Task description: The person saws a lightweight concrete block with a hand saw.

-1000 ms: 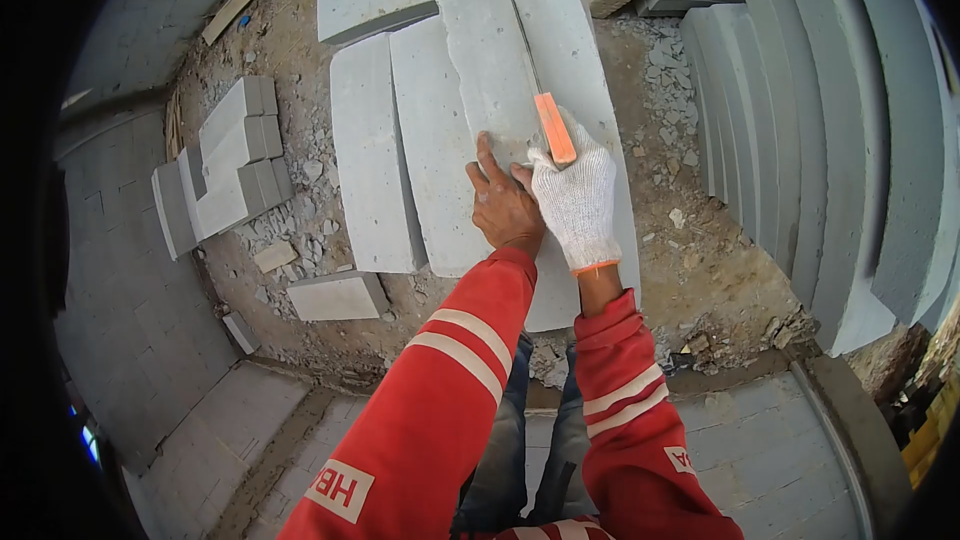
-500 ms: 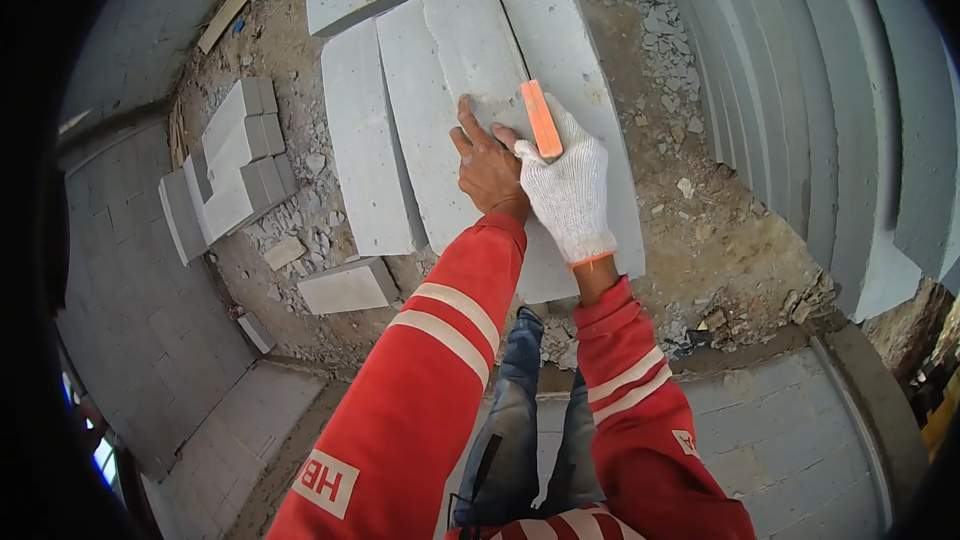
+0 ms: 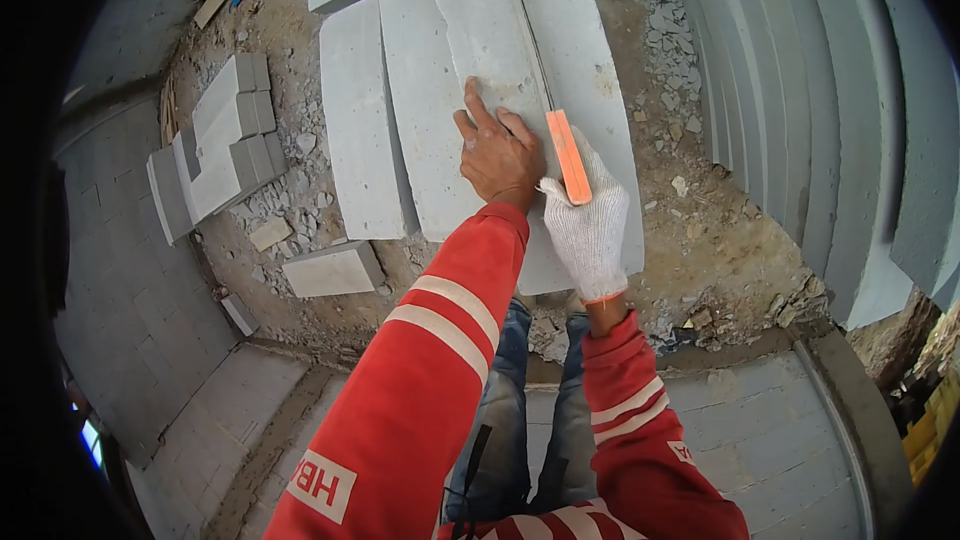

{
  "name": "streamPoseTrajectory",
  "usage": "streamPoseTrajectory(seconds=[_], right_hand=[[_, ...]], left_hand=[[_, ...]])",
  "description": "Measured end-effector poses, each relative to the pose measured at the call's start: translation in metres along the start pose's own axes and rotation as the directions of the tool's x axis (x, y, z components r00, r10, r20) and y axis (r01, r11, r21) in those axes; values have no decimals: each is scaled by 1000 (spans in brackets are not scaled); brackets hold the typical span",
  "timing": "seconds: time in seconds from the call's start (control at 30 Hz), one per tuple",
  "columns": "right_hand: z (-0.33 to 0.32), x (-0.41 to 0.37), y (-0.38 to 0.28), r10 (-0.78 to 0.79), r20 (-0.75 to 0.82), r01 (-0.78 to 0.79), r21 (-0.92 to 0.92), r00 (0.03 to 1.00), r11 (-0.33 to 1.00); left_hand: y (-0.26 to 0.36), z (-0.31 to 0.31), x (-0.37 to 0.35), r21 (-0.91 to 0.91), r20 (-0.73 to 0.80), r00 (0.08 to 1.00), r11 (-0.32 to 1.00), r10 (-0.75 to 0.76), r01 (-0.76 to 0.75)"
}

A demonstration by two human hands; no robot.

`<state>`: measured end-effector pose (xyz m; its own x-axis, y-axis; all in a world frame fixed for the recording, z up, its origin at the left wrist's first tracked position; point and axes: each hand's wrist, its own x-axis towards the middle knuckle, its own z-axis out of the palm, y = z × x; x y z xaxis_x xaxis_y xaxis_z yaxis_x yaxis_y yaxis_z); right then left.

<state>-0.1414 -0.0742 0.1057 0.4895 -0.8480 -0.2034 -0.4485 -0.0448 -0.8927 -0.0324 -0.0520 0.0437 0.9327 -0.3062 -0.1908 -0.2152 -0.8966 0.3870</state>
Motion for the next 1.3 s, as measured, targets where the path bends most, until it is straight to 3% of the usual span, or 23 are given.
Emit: streamPoseTrajectory(seconds=[0.07,0.17,0.2,0.23,0.27,0.4,0.5,0.6,0.67,0.7,0.9,0.97,1.1,1.17,1.27,1.3], right_hand=[[15,61,-25,32,56,-36,70,998,997],[14,75,-33,29,77,-32,47,997,998],[15,60,-24,31,55,-37,103,998,994],[14,29,-6,-117,-59,120,49,991,992],[0,-10,2,19,39,-18,-25,999,1000],[-55,-154,25,88,32,-83,-112,996,990],[-52,-120,15,122,82,-119,-35,989,992],[-15,-44,18,130,94,-119,-109,987,987],[-4,-28,21,38,42,-35,-82,998,996],[-4,-32,24,-26,15,28,-76,1000,997],[-52,-161,40,89,59,-89,-17,994,996],[-56,-169,34,119,55,-114,-82,991,990],[-18,-81,40,-69,9,69,-51,998,996],[-9,-62,29,-36,-8,36,-1,999,999],[-28,-92,32,51,73,-49,-19,996,999],[-36,-127,37,163,81,-165,9,983,986]], left_hand=[[5,-2,14,-25,-10,1000,1000,-1,0],[5,0,9,-14,-8,1000,1000,1,-1],[3,-1,8,-20,0,1000,1000,-11,11],[3,-1,9,-29,6,1000,999,-17,17],[3,-2,9,-18,15,1000,1000,-13,14],[3,2,7,-10,10,1000,1000,-29,29],[0,0,3,10,-39,999,1000,4,-4],[6,-2,3,-3,17,1000,1000,-21,21],[3,1,9,-8,-35,999,1000,14,-15],[0,0,7,3,-40,999,1000,1,-1],[1,3,9,6,-23,1000,1000,8,-8],[2,4,8,37,-62,998,999,34,-31],[1,6,6,35,-51,998,999,44,-42],[0,6,11,59,-137,988,996,77,-69],[7,-5,9,16,-20,1000,1000,2,-1],[12,-5,15,2,-23,1000,1000,18,-18]])
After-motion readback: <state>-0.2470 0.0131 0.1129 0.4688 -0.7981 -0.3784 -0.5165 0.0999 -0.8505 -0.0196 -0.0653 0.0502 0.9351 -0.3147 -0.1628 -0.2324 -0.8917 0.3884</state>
